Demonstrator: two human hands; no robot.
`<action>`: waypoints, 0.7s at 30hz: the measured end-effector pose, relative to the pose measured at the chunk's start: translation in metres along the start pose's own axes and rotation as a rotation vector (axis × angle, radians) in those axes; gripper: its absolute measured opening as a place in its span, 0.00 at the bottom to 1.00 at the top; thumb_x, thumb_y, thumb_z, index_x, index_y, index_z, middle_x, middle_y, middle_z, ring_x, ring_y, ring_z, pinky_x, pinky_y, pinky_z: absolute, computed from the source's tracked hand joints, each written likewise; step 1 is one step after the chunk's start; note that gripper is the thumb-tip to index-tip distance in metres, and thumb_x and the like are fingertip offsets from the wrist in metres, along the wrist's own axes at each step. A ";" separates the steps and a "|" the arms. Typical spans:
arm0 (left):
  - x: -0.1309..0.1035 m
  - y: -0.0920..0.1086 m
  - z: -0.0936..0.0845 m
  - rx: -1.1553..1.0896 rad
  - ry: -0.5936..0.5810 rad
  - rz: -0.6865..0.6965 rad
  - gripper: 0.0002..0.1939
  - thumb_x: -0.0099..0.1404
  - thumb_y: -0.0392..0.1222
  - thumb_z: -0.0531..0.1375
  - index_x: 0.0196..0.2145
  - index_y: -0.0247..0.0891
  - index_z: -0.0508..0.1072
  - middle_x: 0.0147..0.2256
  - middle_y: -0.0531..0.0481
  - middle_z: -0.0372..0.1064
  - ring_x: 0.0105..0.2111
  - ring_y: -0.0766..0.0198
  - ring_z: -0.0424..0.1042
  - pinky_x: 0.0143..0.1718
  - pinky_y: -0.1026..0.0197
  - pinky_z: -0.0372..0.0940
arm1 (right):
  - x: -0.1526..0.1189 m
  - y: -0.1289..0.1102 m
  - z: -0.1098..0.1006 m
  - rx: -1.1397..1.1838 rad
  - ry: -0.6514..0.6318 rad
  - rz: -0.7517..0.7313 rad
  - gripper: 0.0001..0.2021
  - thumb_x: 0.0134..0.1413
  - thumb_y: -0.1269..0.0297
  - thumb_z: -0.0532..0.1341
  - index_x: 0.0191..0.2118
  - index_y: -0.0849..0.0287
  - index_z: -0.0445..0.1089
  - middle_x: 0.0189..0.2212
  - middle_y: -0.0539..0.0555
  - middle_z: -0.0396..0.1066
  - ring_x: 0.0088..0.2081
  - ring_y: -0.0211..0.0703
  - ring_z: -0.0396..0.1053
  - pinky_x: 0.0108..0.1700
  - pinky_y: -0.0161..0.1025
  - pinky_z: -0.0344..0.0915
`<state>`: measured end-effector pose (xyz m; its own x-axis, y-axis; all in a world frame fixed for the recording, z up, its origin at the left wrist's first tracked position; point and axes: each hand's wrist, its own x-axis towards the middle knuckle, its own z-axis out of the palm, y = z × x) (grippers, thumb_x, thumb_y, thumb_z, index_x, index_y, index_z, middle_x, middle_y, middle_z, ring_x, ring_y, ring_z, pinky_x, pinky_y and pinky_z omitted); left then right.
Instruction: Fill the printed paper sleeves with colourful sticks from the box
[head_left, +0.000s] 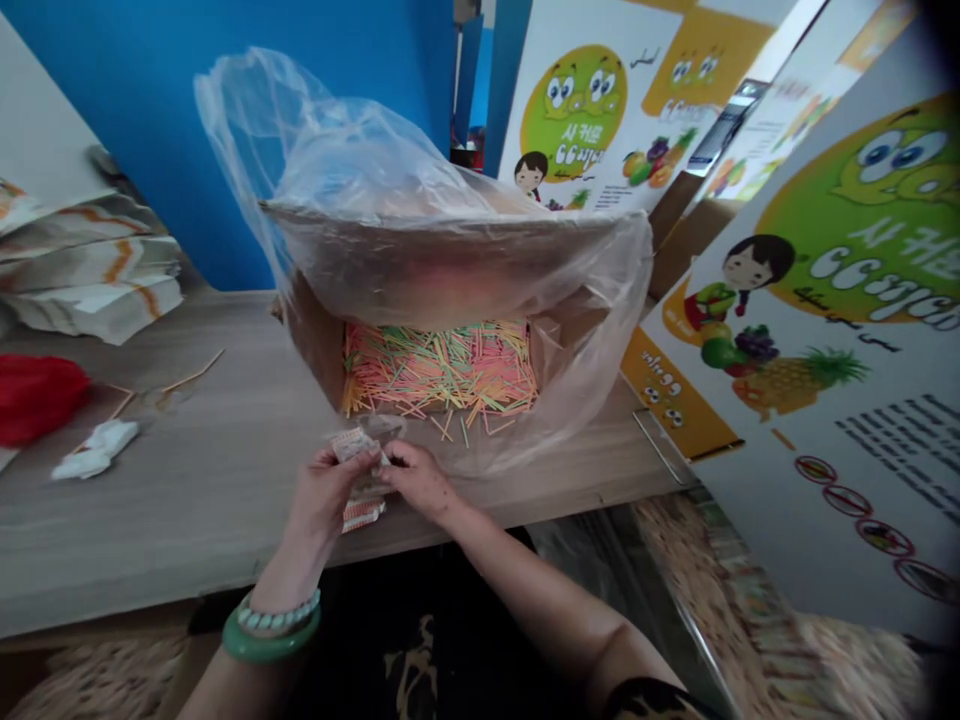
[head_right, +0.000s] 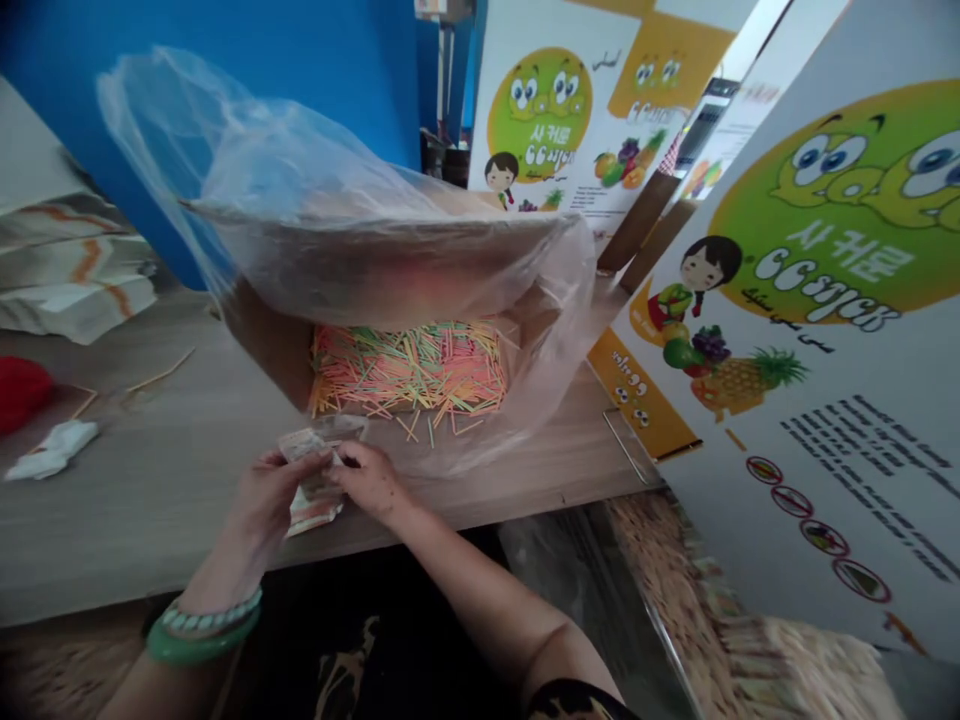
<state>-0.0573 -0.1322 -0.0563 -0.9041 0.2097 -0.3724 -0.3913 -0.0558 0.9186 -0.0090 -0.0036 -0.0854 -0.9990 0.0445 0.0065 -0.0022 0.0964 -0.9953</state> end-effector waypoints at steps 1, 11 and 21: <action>0.000 0.002 0.004 -0.030 0.012 -0.011 0.18 0.42 0.45 0.73 0.29 0.37 0.73 0.24 0.53 0.73 0.21 0.63 0.70 0.25 0.59 0.68 | -0.001 -0.002 -0.014 -0.077 -0.042 -0.010 0.02 0.55 0.67 0.61 0.32 0.57 0.67 0.28 0.45 0.66 0.32 0.36 0.64 0.36 0.32 0.61; 0.015 -0.011 0.042 0.053 -0.247 0.050 0.28 0.44 0.50 0.73 0.43 0.38 0.76 0.37 0.48 0.79 0.33 0.58 0.76 0.32 0.60 0.71 | 0.000 -0.005 -0.190 -1.450 0.288 0.410 0.21 0.59 0.81 0.49 0.56 0.74 0.67 0.54 0.72 0.68 0.56 0.55 0.64 0.57 0.47 0.59; 0.008 -0.049 0.084 0.878 -0.657 0.741 0.13 0.58 0.28 0.58 0.36 0.40 0.79 0.57 0.42 0.72 0.59 0.47 0.67 0.61 0.41 0.60 | 0.031 0.010 -0.191 -1.529 0.447 0.444 0.18 0.61 0.77 0.50 0.52 0.75 0.68 0.48 0.76 0.70 0.52 0.60 0.67 0.50 0.50 0.61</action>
<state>-0.0309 -0.0462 -0.0935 -0.5056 0.8486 0.1561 0.6216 0.2328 0.7479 -0.0312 0.1885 -0.0765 -0.8178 0.5724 0.0606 0.5755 0.8137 0.0816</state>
